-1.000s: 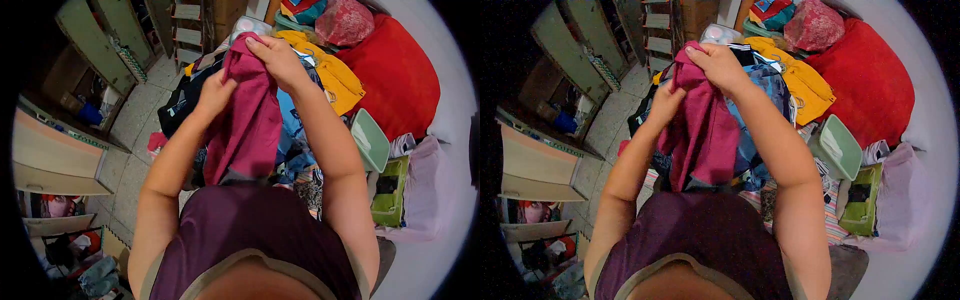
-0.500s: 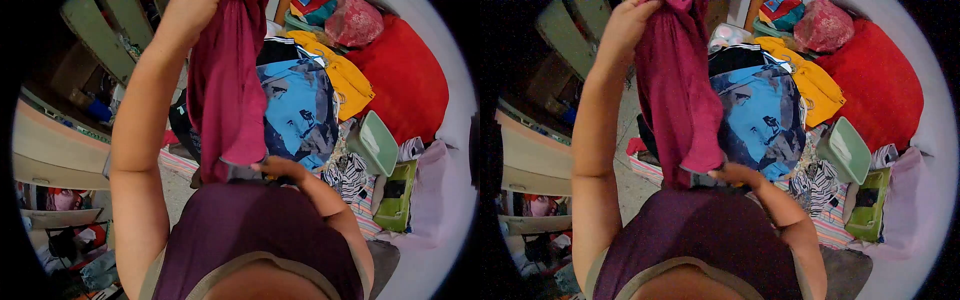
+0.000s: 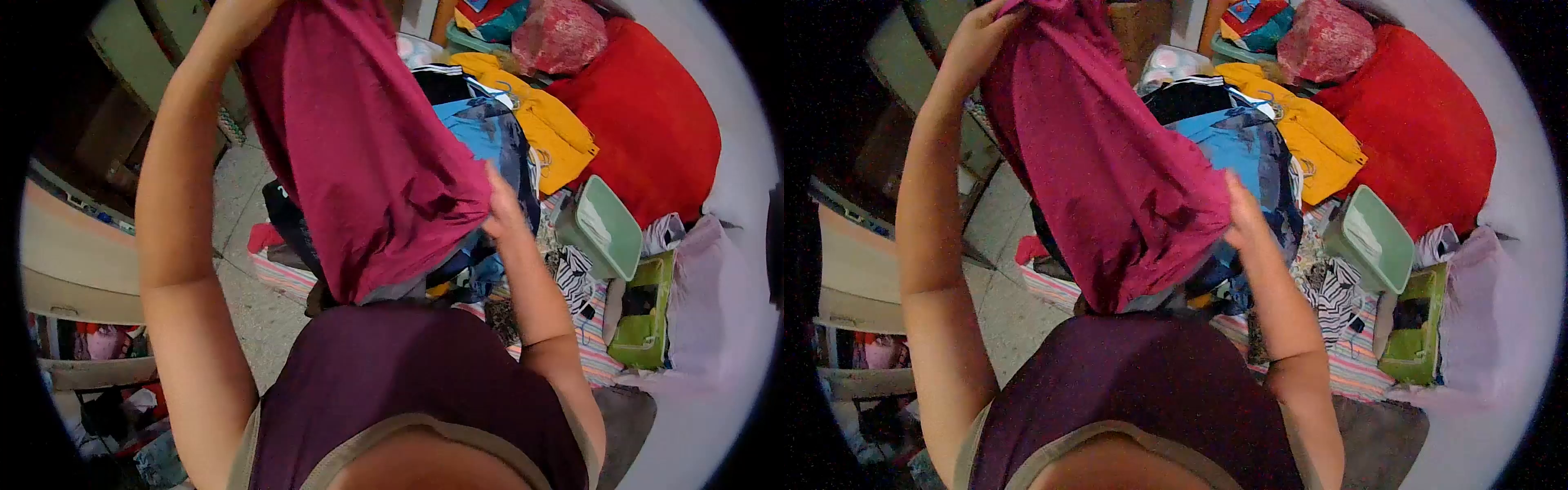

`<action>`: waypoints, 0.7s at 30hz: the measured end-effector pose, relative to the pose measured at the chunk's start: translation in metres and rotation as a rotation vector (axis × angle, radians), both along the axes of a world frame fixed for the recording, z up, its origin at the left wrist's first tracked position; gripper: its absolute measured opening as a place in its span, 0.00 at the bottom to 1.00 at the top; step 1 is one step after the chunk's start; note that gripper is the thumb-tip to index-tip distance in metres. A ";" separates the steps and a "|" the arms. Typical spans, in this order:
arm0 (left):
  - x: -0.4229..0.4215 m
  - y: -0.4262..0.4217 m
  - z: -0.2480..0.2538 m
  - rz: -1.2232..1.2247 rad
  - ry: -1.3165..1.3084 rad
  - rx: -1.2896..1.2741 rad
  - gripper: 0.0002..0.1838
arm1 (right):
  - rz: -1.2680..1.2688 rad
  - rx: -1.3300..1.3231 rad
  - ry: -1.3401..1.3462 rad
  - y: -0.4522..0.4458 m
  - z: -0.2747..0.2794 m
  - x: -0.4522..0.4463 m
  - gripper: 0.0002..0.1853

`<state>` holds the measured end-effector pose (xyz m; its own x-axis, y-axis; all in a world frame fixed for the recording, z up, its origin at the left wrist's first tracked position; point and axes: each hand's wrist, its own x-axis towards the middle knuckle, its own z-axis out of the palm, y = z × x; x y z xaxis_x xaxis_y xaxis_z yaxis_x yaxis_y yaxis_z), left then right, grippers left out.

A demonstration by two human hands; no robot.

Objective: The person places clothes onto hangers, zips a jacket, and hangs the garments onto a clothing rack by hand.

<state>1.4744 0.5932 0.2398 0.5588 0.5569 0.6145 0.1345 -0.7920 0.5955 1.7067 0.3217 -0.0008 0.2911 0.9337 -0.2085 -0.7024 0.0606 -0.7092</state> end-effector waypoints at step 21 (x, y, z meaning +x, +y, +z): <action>0.079 -0.148 -0.208 -0.738 -0.288 -1.281 0.16 | 0.068 0.197 -0.090 0.049 0.102 -0.031 0.08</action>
<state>1.5535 0.4449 0.0323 0.8935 0.4421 0.0784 -0.2894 0.4338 0.8533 1.6759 0.3704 0.1011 0.2355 0.9719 0.0044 -0.6436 0.1593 -0.7486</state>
